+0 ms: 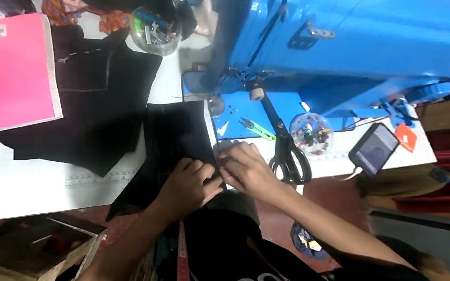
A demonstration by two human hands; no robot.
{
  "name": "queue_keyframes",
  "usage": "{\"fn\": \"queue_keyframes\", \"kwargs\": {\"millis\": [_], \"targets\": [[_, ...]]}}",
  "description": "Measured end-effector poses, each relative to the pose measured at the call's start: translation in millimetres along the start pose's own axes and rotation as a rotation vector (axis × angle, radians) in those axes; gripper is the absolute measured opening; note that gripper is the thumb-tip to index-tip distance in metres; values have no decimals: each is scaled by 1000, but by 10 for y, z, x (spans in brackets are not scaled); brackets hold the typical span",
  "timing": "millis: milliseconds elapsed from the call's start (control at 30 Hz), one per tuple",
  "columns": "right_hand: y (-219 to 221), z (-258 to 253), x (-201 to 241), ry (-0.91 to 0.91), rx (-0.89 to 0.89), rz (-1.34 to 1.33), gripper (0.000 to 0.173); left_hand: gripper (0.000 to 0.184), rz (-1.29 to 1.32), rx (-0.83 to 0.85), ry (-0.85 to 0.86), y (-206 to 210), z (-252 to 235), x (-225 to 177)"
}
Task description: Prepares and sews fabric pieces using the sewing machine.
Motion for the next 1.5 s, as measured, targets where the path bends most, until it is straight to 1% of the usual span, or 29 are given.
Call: {"fn": "queue_keyframes", "kwargs": {"millis": [67,133,200,233,300,367,433,467,500,600,633,733,900,933,1000,1067,1133,1167,1233,1333,1400,1500], "targets": [[7,-25,-42,40,21,-58,19,33,12,16,-31,14,-3,23],[13,-61,-94,84,85,-151,17,35,32,40,-55,35,-7,41],[28,-106,-133,69,134,-189,16,35,65,56,-72,45,-18,61],[24,-140,-155,54,136,-164,16,35,85,63,-79,46,-23,68],[-82,-252,-285,72,64,-14,17,35,112,68,-89,46,-29,81],[-368,-389,-541,220,-43,142,20,36,131,69,-97,48,-22,90],[-680,-464,-703,334,-139,204,20,36,132,64,-103,39,-21,105],[-736,-456,-710,328,-144,176,18,36,133,62,-107,33,-16,105],[-719,-412,-662,279,-94,115,17,36,134,62,-107,32,-12,104],[-418,-195,-373,34,138,-89,19,36,121,51,-95,50,-26,107],[-308,-145,-284,-35,174,-114,21,36,116,51,-95,56,-26,104],[-124,-110,-180,-129,169,-134,23,37,91,49,-99,67,3,99],[-26,-184,-193,-138,199,-103,22,37,109,38,-88,70,-12,118],[-12,-212,-213,-121,182,-84,22,37,114,41,-91,64,-13,118],[-55,-299,-343,-31,79,-29,20,37,127,58,-99,66,-5,113],[-248,-401,-531,115,-22,28,20,37,130,52,-102,73,1,106],[-415,-448,-616,159,-80,34,18,37,130,45,-112,68,-2,115],[-439,-433,-607,135,-72,23,18,38,130,47,-118,65,-7,118],[-383,-352,-531,54,17,-23,21,42,129,53,-130,68,-23,126],[-215,-267,-356,-57,145,-105,21,40,130,43,-126,71,-18,126],[-121,-258,-264,-67,176,-122,21,39,117,45,-123,67,-4,120],[-60,-262,-167,1,144,-100,21,38,105,37,-117,70,-6,121]]}}
Point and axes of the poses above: each hand's wrist, its own z-axis away from the middle knuckle, its own y-axis out of the palm, x = y × z, the point moved 5 cm from there along -z, towards the middle knuckle, and after that the axes turned 13 degrees about y, right-handed, at the moved point
